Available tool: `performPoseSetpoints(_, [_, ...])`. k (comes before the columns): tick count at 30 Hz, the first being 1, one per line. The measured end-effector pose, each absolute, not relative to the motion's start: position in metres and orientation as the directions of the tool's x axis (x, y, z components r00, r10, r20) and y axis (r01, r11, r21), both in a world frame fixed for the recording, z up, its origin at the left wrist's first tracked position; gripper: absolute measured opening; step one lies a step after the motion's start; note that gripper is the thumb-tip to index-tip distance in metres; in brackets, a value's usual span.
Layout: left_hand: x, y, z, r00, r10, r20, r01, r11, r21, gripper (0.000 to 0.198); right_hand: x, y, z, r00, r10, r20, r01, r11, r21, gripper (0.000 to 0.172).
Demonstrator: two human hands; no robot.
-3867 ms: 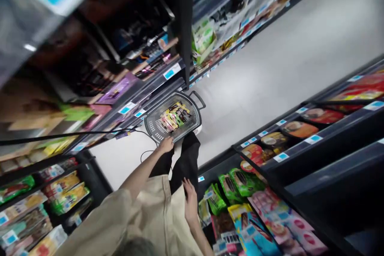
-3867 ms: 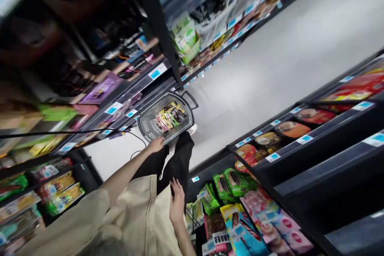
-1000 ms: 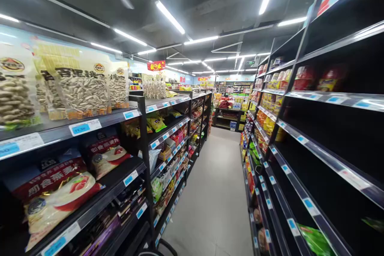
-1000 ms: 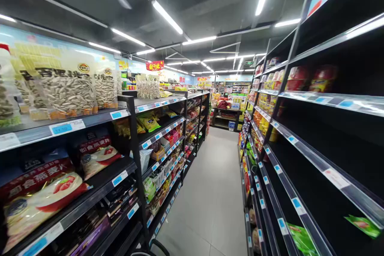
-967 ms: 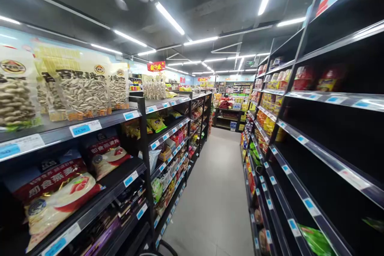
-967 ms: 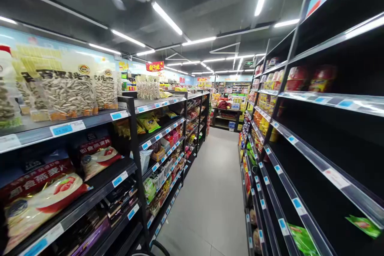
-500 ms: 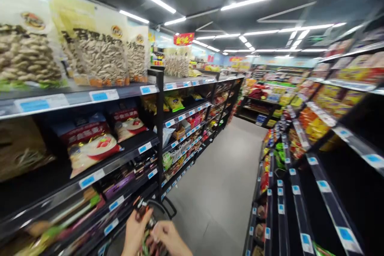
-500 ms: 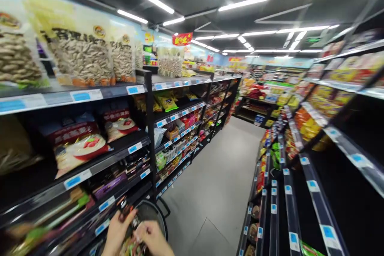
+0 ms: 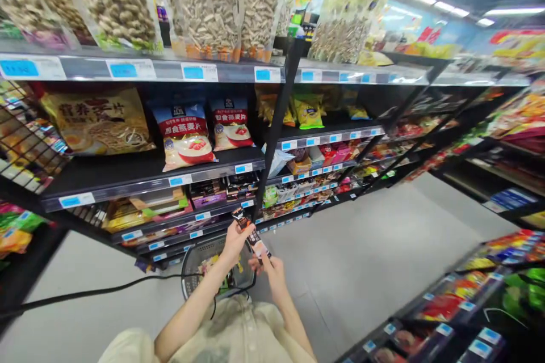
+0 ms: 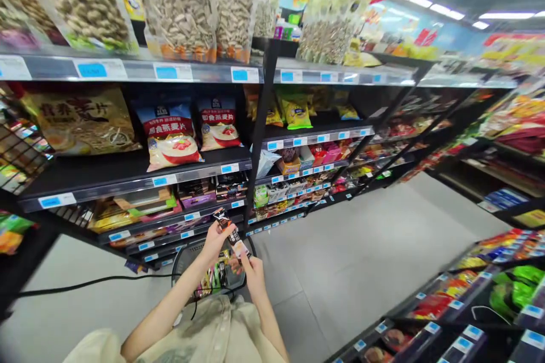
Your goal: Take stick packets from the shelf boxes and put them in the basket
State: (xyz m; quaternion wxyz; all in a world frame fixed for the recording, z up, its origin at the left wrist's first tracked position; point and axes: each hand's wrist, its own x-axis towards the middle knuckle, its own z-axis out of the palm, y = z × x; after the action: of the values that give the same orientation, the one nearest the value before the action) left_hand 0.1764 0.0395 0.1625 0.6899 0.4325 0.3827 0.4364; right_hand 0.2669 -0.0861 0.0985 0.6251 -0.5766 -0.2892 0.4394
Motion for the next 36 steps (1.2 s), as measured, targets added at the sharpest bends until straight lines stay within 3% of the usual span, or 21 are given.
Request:
performPoseSetpoints(8, [0.164,0.033,0.159,0.290,0.911,-0.294,-0.313,0.381,0.870,0.058,0.266,-0.097,0.085,0.368,0.919,-0.140,-0.247,-0.048,-0.968,0.064])
performPoseSetpoints(28, [0.163,0.032,0.158,0.335,0.905,-0.261,-0.288,0.362,0.887,0.067,0.272,-0.100,0.099,0.366,0.889,-0.276,-0.428,-0.102,-0.898,0.064])
performPoseSetpoints(36, [0.166,0.017,0.146,0.422,0.858,-0.293,-0.216,0.409,0.886,0.057,0.278,-0.098,0.092,0.505,0.833,-0.225,-0.288,-0.084,-0.954,0.061])
